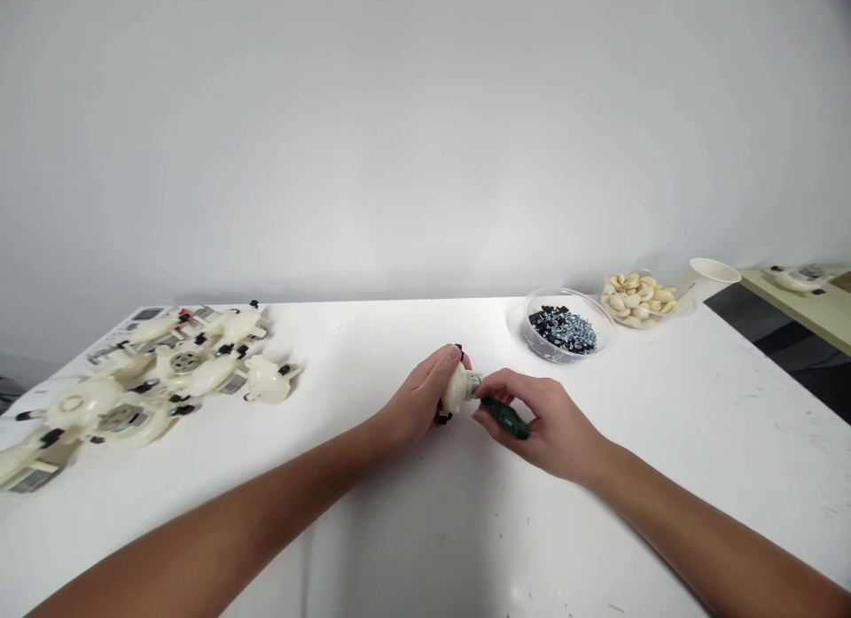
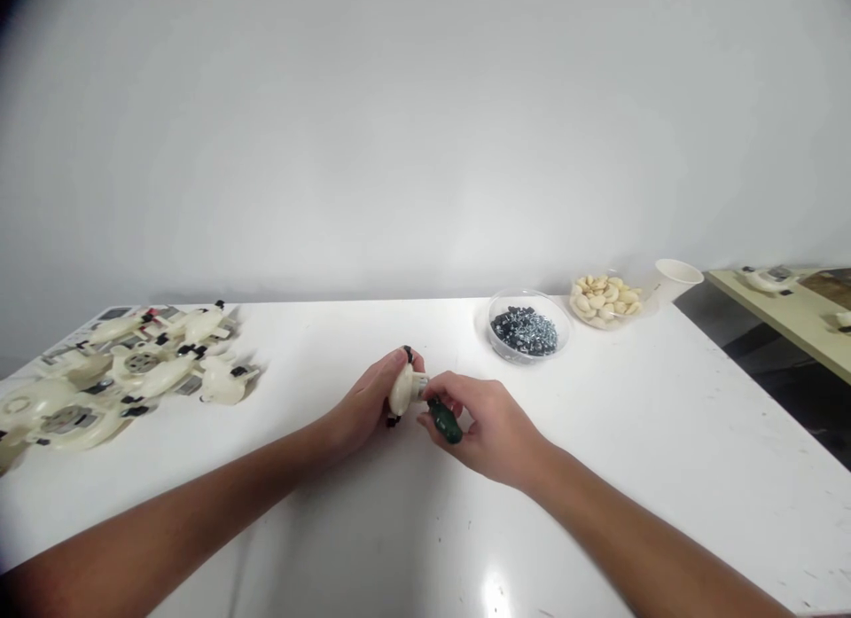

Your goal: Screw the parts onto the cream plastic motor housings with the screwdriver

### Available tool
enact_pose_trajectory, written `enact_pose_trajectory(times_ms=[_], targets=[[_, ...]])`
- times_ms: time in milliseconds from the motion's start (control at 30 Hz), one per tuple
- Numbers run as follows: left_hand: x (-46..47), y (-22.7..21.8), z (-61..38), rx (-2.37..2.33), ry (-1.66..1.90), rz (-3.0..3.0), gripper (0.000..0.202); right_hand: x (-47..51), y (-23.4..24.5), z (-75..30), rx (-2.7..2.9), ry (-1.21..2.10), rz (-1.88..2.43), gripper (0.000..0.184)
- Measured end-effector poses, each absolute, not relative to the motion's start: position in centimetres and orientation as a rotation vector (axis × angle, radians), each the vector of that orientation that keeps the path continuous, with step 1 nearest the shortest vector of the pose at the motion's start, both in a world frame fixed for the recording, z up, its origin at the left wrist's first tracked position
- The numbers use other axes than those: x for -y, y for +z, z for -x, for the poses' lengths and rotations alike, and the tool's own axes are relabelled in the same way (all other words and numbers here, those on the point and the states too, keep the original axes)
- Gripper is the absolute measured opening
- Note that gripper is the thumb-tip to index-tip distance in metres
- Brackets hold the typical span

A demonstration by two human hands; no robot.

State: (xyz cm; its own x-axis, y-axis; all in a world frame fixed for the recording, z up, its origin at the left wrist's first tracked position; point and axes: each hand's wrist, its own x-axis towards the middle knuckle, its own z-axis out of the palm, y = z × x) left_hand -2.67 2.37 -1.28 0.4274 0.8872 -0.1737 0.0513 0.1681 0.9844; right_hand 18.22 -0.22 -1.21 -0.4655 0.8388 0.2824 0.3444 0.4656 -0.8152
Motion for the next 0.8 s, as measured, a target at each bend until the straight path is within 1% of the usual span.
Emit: enact_pose_trajectory(times_ms=[67,133,167,200,267,367,400,433,467,567,600,800], targets=[[-2.4,-1.4,2.9,-0.917,0.734,-1.227,0.039,0.3,-1.5,-18.0,2.023,0.887,1.015,0.013],[-2.5,-1.4,3.2,-0.839,0.699,-1.181,0.022,0.3,-1.6,-18.0,1.988,0.89,1.04,0.01],[-2.5,-1.3,3.4,-0.802,0.678,-1.173,0.019,0.3,-1.6,-18.1,1.961,0.901,1.045,0.007],[-2.6,-1.1,3.5,-0.775,0.661,-1.181,0.023,0.2,-1.6,-18.2,1.928,0.919,1.045,0.005],[-2.8,-0.9,3.8,-0.732,0.652,-1.227,0.037,-0.1,-1.5,-18.5,1.846,0.99,1.029,0.004],[-3.2,-0.7,4.0,-0.709,0.67,-1.235,0.068,-0.6,-1.3,-18.8,1.676,1.172,1.001,0.01],[-3.4,-0.7,4.0,-0.715,0.682,-1.215,0.075,-0.7,-1.2,-18.8,1.614,1.233,0.997,0.012],[-3.5,-0.7,4.0,-0.718,0.689,-1.201,0.077,-0.7,-1.2,-18.8,1.558,1.286,0.997,0.015],[-3.7,-0.6,4.0,-0.709,0.692,-1.198,0.072,-0.8,-1.2,-18.7,1.511,1.333,0.996,0.017],[-3.7,-0.4,3.8,-0.667,0.687,-1.231,0.039,-0.7,-1.1,-18.4,1.422,1.422,0.968,0.02],[-3.6,-0.2,3.8,-0.668,0.691,-1.244,0.034,-0.6,-1.1,-18.3,1.406,1.436,0.953,0.02],[-2.8,0.3,3.4,-0.733,0.678,-1.276,0.033,-0.3,-0.9,-18.1,1.362,1.499,0.94,0.023]])
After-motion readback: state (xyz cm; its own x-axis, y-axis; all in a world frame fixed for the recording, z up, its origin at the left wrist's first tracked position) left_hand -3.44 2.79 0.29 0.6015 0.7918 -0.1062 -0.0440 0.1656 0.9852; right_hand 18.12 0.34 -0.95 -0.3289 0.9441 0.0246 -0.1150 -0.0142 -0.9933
